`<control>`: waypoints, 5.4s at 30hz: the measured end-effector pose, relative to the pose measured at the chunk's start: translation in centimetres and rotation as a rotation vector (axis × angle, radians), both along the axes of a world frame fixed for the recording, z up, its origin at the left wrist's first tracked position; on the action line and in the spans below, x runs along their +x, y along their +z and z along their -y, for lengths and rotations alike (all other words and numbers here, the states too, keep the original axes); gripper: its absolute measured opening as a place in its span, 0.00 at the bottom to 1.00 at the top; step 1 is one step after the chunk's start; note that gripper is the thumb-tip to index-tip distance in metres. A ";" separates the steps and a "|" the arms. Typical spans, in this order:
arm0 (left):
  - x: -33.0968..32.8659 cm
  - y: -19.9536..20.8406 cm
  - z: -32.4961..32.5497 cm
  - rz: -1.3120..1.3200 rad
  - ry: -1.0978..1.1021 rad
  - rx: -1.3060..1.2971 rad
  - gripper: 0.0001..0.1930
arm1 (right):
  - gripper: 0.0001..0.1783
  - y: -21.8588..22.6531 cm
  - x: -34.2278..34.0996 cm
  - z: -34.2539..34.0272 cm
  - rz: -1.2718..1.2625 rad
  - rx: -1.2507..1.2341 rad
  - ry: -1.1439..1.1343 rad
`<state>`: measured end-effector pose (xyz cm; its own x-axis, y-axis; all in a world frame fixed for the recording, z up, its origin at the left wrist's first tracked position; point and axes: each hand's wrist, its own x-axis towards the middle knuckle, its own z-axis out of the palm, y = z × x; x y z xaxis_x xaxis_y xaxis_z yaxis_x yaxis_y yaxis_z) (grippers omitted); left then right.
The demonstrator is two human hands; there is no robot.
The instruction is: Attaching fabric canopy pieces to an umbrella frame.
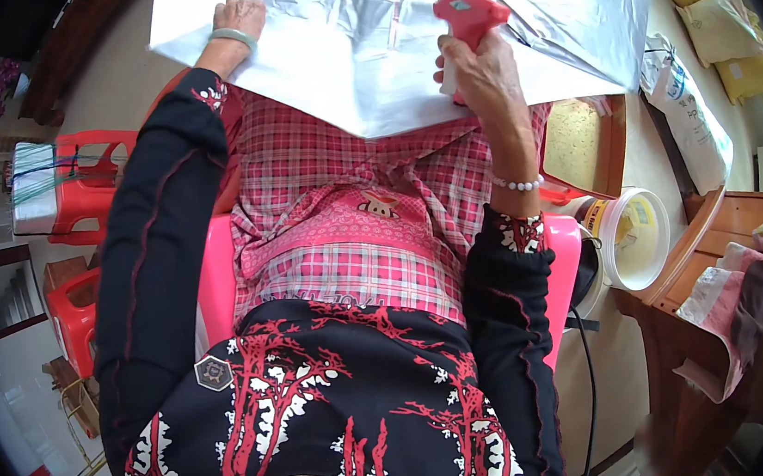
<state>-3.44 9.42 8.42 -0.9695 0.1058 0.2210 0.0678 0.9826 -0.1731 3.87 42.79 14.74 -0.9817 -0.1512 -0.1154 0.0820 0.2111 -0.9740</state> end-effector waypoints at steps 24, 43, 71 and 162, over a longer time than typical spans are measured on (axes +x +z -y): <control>3.8 -7.8 -16.3 0.219 0.457 1.615 0.10 | 0.17 -9.7 -0.7 3.3 0.432 -0.314 -0.085; 4.7 -6.5 -17.3 0.339 0.258 1.597 0.10 | 0.18 -9.5 -1.5 1.6 0.660 -0.611 0.109; 4.7 -6.4 -17.1 0.426 0.230 1.810 0.11 | 0.18 -8.2 -1.3 1.0 0.648 -0.582 0.134; 5.2 -5.7 -15.1 0.275 0.590 1.562 0.09 | 0.15 -10.1 -0.6 4.0 0.509 -0.423 0.009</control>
